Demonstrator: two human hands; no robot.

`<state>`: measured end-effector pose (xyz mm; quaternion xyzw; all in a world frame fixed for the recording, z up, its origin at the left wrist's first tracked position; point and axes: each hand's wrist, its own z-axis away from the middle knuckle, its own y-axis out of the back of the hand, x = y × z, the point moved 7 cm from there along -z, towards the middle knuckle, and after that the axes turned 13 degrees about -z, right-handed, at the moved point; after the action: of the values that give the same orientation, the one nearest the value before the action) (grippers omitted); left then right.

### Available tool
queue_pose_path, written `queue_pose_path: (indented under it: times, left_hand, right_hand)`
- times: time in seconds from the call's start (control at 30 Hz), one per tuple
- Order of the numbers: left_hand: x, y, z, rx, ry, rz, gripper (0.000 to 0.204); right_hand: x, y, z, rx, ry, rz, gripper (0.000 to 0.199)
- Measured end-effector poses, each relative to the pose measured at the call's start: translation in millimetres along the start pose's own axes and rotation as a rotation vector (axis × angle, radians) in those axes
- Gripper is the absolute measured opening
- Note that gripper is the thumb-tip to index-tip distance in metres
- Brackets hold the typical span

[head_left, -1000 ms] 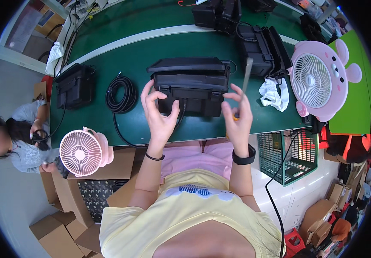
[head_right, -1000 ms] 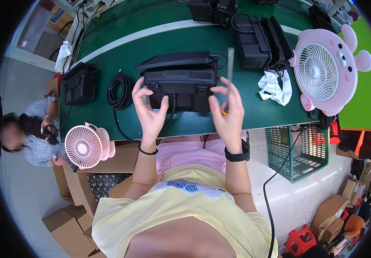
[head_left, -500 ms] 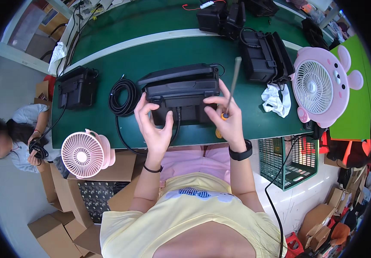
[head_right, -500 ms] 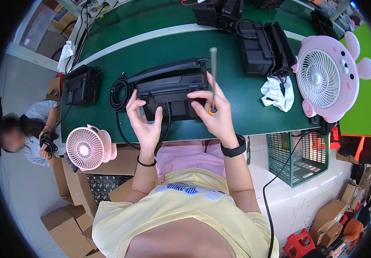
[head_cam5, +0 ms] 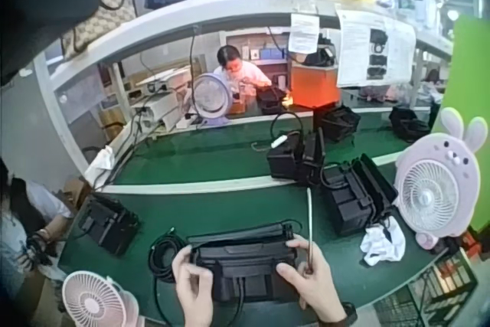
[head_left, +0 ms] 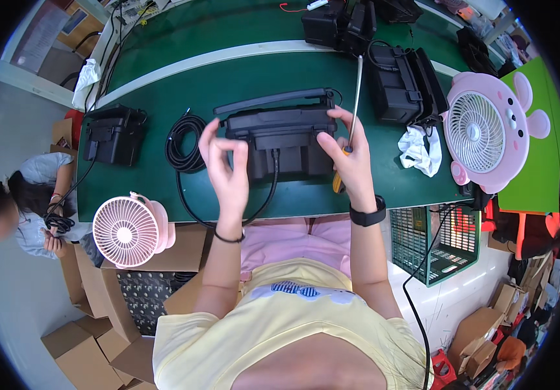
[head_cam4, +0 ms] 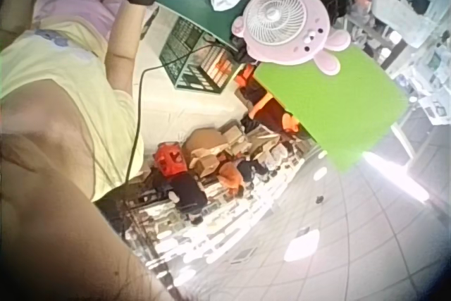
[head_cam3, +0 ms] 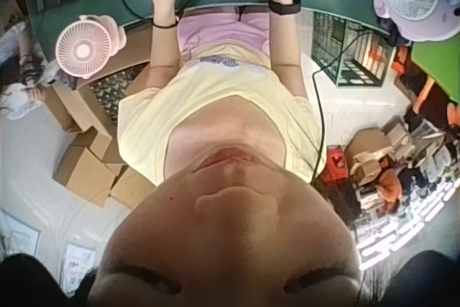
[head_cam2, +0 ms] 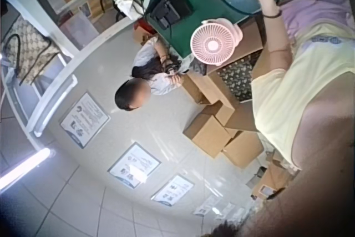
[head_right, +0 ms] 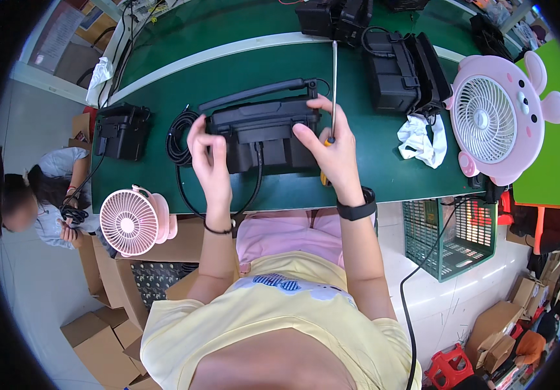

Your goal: Assembling electronic component housing and wiring for solar equipment using a screwdriver.

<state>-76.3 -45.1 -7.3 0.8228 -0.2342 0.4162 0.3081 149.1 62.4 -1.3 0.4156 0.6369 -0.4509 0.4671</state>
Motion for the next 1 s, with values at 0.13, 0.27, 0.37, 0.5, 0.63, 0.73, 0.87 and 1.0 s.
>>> queue_pose_path:
  times: [0.13, 0.27, 0.37, 0.5, 0.63, 0.73, 0.87, 1.0]
  left_hand:
    - [-4.1, -21.0, -27.1, 0.025, 0.1, 0.303, 0.039]
    - [-6.0, -25.3, -40.9, -0.07, 0.171, 0.332, 0.055]
    - [-9.7, -27.2, -39.2, -0.101, 0.133, 0.345, 0.046]
    - [-23.2, -30.3, -37.0, -0.063, 0.056, 0.245, 0.037]
    - [-40.6, -25.9, -33.4, 0.063, 0.157, 0.226, 0.033]
    - [-27.3, -23.0, -25.9, 0.205, 0.115, 0.077, 0.029]
    - [-29.7, -18.9, -22.4, 0.229, 0.146, 0.097, 0.028]
    - [-29.1, -18.4, -20.3, 0.176, 0.168, 0.021, 0.027]
  right_hand:
    - [16.1, -2.1, -18.2, 0.035, 0.065, -0.029, 0.044]
    - [19.0, -6.8, -34.3, 0.002, 0.042, -0.039, 0.036]
    - [24.7, -4.3, -35.1, -0.009, 0.051, -0.023, 0.034]
    - [22.5, 5.1, -32.5, 0.088, 0.156, -0.009, 0.03]
    - [2.6, 21.2, 7.9, 0.258, 0.442, 0.159, 0.011]
    - [21.2, 25.3, 27.1, 0.17, 0.383, 0.304, 0.023]
    - [36.2, 20.6, 51.0, 0.005, 0.143, 0.6, 0.034]
    - [19.5, 14.9, 75.9, -0.043, 0.103, 0.522, 0.033]
